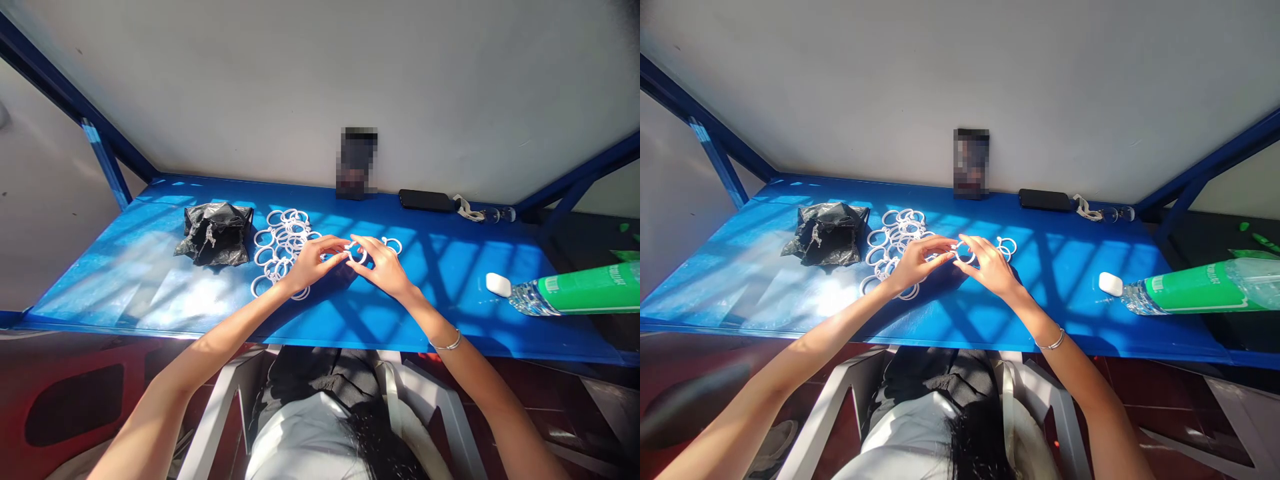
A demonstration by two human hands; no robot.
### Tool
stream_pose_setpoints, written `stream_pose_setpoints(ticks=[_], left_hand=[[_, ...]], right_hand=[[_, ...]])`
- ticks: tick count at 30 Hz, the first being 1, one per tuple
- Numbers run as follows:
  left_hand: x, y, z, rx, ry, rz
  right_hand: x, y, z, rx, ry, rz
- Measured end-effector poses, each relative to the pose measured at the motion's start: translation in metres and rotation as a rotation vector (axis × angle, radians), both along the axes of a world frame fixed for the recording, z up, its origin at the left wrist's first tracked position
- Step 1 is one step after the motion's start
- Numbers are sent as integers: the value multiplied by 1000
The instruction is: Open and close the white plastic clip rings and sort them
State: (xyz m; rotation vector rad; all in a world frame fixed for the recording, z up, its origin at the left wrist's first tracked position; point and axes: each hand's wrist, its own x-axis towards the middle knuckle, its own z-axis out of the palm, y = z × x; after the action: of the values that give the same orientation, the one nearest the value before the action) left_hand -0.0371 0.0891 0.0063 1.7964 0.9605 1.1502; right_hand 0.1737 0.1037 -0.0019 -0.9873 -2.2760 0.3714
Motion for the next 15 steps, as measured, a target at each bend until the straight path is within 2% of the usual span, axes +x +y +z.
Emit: stream_pose_setpoints(ticks=[3,5,15], left_hand=[[-2,0,-1,166,144,59],[-3,1,-1,217,181,61],[-3,0,2,269,179,48]], right_hand=[[1,-1,4,13,20,4],[0,-1,6,-1,14,11],[-1,-2,3,23,-16,66]])
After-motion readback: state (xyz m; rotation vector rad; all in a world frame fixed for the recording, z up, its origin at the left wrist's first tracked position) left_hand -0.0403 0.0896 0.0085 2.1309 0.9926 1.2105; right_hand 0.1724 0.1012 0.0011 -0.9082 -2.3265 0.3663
